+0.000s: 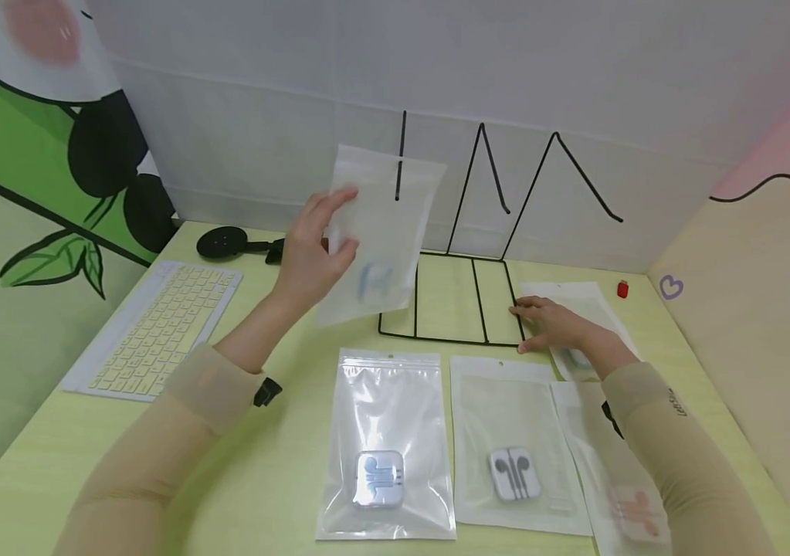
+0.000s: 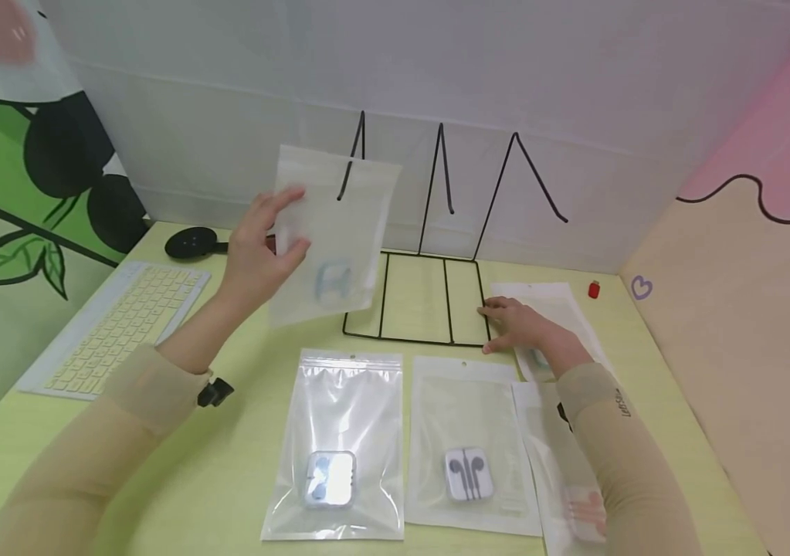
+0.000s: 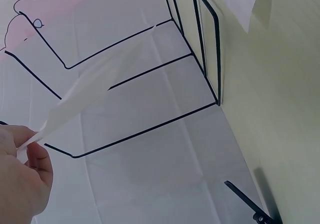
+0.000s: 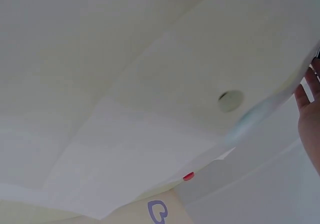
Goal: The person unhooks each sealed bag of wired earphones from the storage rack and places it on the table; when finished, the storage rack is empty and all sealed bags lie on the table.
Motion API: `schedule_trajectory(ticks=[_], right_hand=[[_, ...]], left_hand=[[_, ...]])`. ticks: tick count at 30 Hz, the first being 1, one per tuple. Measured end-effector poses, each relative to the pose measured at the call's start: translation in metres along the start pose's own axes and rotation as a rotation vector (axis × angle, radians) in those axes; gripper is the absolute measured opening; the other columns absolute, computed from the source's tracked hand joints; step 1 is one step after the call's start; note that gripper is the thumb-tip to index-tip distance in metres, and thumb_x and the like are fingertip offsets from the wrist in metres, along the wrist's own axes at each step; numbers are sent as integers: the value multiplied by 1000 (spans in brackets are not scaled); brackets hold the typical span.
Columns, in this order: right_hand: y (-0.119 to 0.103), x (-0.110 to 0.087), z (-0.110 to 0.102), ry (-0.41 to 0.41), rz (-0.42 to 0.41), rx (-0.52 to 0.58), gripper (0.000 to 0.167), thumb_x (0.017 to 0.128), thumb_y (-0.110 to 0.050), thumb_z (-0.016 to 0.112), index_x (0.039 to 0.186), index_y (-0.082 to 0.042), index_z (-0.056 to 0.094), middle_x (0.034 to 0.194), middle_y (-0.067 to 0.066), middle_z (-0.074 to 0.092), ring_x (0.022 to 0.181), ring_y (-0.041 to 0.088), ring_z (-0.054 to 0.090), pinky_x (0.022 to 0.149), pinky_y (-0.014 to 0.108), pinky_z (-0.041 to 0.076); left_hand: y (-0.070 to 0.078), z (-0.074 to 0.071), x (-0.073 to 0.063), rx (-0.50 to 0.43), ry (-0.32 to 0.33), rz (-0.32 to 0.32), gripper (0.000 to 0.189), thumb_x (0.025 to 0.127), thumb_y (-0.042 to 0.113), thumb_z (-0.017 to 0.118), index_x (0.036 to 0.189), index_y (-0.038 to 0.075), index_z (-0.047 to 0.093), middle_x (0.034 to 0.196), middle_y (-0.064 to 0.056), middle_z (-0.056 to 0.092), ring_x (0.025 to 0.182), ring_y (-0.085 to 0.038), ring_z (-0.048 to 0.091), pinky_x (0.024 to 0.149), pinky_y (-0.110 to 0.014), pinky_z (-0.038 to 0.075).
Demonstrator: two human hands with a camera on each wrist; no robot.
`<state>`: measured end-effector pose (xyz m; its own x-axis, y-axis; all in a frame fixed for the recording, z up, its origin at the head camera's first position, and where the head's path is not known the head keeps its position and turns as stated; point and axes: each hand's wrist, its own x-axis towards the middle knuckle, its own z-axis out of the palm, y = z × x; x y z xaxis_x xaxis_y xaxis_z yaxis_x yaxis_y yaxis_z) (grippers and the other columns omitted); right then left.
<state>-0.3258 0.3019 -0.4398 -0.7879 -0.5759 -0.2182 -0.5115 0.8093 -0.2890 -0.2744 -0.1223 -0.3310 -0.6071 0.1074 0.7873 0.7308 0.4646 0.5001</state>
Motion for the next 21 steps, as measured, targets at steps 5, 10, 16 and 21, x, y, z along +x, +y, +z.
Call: schedule_trajectory(ticks=[5,10,16,21], right_hand=[[0,0,0,0,-3,5,87,78,-46,73,144,-2,37,149,24,27,136,46,22,105,61,26],[0,1,0,-2,-1,2,87,79,-45,72,144,-2,36,149,24,27,136,46,22,105,61,26],[-1,1,-1,-1,-2,2,85,79,-44,73,145,-3,36,150,24,26,136,46,21,105,62,26],[-2,1,-1,4,-8,-12,86,79,-45,73,144,-2,37,149,25,27,136,46,23,105,61,26]], left_hand=[[6,-6,-6,20,-12,6,59,77,-9,67,132,10,55,117,-10,57,80,-15,47,49,-12,34],[14,-11,-12,46,-23,18,58,77,-7,68,131,9,55,116,-11,58,74,-15,45,51,-12,34],[23,-18,-18,42,-20,37,60,75,-9,70,130,8,56,117,-12,58,83,-17,51,57,-10,39],[30,-23,-24,23,-24,64,59,74,-10,71,129,4,56,114,-15,58,88,-19,53,58,-9,42]])
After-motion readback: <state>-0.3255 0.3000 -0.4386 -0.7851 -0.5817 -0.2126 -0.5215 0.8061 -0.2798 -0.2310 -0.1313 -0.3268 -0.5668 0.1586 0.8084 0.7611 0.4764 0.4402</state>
